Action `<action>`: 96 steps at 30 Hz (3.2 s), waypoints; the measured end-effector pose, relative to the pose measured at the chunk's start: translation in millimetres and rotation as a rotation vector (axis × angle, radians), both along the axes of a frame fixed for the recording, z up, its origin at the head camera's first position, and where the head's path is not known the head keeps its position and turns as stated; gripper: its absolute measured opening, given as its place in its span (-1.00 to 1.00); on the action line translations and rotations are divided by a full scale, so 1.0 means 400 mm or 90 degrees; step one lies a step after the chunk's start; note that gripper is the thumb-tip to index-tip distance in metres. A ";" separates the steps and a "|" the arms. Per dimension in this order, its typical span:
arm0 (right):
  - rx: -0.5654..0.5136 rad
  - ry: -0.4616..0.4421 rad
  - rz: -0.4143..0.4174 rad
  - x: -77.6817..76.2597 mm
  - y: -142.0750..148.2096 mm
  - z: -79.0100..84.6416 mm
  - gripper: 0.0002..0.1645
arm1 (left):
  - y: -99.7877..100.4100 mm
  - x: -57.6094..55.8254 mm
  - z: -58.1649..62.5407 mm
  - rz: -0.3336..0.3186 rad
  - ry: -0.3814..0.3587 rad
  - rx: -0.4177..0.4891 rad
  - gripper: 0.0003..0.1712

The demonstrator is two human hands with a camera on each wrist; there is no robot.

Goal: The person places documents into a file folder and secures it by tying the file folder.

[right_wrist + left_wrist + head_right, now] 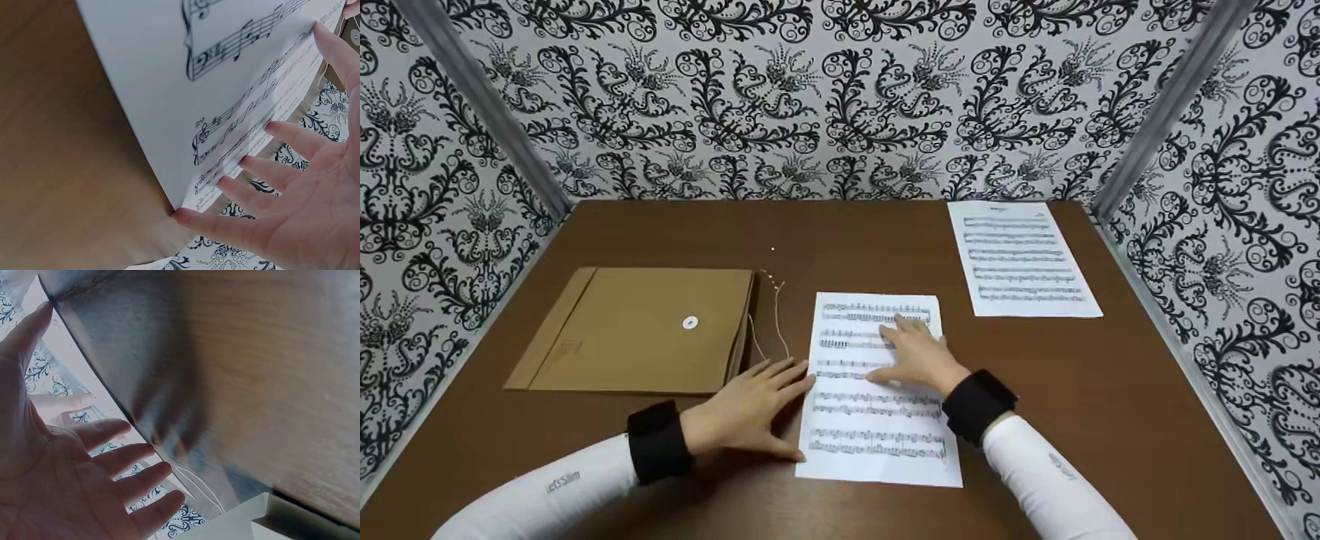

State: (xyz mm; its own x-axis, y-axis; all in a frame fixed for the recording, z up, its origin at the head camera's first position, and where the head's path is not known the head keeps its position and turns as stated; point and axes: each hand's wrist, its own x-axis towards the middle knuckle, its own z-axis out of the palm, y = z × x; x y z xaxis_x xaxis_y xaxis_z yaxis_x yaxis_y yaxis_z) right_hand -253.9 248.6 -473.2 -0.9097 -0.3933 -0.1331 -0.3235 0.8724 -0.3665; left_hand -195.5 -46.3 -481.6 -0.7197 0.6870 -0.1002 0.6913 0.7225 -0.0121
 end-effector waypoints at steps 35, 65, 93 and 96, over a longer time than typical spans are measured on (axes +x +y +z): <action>-0.112 0.004 -0.079 -0.008 0.049 0.024 -0.04 | -0.010 0.001 -0.002 -0.012 -0.014 0.016 0.48; -0.333 -0.195 -0.176 -0.005 0.139 0.043 -0.09 | -0.010 0.003 0.006 -0.006 -0.017 0.010 0.47; -0.386 -0.256 -0.256 -0.034 0.163 0.022 -0.05 | -0.007 0.005 0.006 -0.012 -0.003 -0.007 0.47; -0.389 -0.260 -0.265 -0.037 0.159 0.019 -0.11 | -0.008 0.005 0.005 -0.012 -0.002 -0.007 0.47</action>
State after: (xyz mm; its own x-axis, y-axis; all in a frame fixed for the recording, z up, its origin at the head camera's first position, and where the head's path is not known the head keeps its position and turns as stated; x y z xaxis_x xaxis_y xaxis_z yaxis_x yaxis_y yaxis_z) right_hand -268.9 312.0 -465.7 -0.9233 -0.1461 -0.3553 0.2406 0.5010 -0.8313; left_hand -193.6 -49.3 -479.5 -0.7062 0.6994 -0.1101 0.7050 0.7090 -0.0176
